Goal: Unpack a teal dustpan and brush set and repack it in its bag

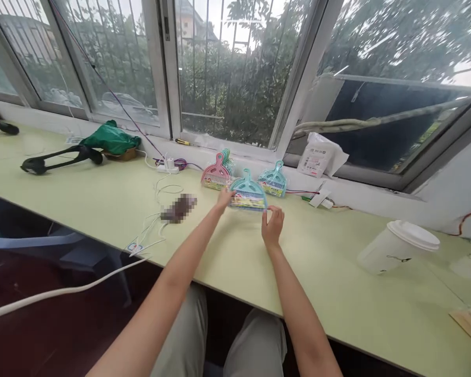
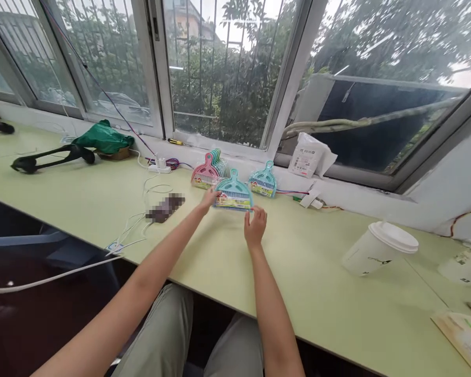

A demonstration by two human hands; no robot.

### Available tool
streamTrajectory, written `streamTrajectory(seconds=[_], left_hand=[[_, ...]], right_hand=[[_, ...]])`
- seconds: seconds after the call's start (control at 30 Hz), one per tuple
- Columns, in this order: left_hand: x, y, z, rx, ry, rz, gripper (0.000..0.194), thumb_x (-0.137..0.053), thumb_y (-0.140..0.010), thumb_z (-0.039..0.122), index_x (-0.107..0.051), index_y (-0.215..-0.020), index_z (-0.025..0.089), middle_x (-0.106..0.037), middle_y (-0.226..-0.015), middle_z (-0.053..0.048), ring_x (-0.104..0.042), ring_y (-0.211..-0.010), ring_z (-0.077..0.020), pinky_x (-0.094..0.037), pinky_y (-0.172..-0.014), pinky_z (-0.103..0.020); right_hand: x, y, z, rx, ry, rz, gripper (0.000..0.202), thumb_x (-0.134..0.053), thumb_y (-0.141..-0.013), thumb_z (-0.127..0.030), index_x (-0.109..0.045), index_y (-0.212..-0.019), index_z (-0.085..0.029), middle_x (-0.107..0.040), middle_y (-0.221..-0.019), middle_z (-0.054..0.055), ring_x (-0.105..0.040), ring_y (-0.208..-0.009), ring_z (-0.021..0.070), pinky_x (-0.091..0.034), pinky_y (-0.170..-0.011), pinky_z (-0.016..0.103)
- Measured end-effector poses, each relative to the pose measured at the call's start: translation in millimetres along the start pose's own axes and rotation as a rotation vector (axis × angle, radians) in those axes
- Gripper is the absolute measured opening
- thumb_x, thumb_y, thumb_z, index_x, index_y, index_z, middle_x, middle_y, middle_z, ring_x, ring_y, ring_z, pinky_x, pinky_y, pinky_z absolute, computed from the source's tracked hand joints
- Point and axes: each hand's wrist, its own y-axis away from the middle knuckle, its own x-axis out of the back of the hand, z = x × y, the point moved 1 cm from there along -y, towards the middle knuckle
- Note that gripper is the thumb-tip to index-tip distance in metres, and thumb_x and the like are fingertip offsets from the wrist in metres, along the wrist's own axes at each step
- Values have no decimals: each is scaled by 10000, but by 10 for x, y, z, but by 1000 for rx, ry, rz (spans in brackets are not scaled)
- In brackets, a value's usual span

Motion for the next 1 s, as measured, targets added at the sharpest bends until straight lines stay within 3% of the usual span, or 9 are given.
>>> streamTrajectory(seconds=[0.13,0.23,0.33,0.43,0.53,0.7,0.77,0.87,1.0], left_hand=[[-332,359,-392,294,175,-218,317,-703,-704,308,-601,-945,127,-668,-733,-48,-639,-674,-170,-507,-708,-311],[-365,439,-564,364,248,-201,273,-705,-694,235,-576,-912,133,-653,-712,-36,-631,-638,-157,-514,-709,-315],[-319,402,-606,341,292,-118,309,-683,-720,230,-553,-991,155,-668,-812,-46,-644,-692,-161,-523,-733,-324],[-291,369,-586,304,345,-124,429,-695,-721,264,-517,-1103,183,-671,-957,-66,-654,-776,-172,-527,-758,-329],[-304,387,-551,269,366,-220,613,-751,-671,279,-464,-1210,225,-650,-1095,-73,-655,-845,-177,-526,-772,-323],[-324,438,-493,277,275,-385,804,-797,-623,314,-393,-1319,308,-632,-1163,-53,-659,-838,-173,-523,-775,-327],[-309,430,-483,267,272,-390,738,-782,-643,355,-428,-1290,315,-637,-1155,-36,-656,-891,-175,-516,-805,-326],[-257,385,-482,233,274,-299,518,-732,-698,427,-537,-1150,263,-654,-1113,-34,-639,-960,-168,-501,-823,-296],[-160,328,-473,198,234,-125,374,-711,-724,433,-629,-989,181,-684,-1006,-61,-653,-814,-150,-510,-761,-288]], right_hand=[[20,38,-3,197,104,-223,308,-365,-941,-319,-594,-782,-186,-641,-806,74,-553,-824,195,-350,-803,319],[-43,82,12,174,174,-376,389,-380,-934,-341,-599,-655,-182,-637,-686,71,-555,-698,181,-348,-736,311],[-125,83,69,-13,137,-421,449,-380,-929,-395,-612,-612,-180,-652,-666,92,-564,-640,184,-357,-669,304],[-192,57,193,-253,-80,-404,475,-400,-906,-489,-625,-615,-188,-669,-658,84,-594,-633,194,-399,-686,313],[-234,30,346,-512,-372,-323,427,-516,-815,-579,-629,-689,-187,-687,-702,56,-633,-659,199,-453,-757,340],[-270,19,520,-851,-873,-98,483,-798,-561,-467,-527,-868,-210,-677,-823,4,-650,-717,150,-526,-771,321],[-265,23,555,-889,-972,-65,513,-838,-517,-394,-502,-859,-214,-670,-860,-3,-651,-774,134,-536,-800,302],[-244,28,584,-907,-1016,-89,514,-854,-510,-323,-489,-856,-217,-670,-858,-9,-657,-807,138,-560,-800,312],[-207,17,557,-912,-1019,-160,487,-862,-510,-260,-512,-843,-196,-691,-823,15,-669,-753,149,-592,-756,318]])
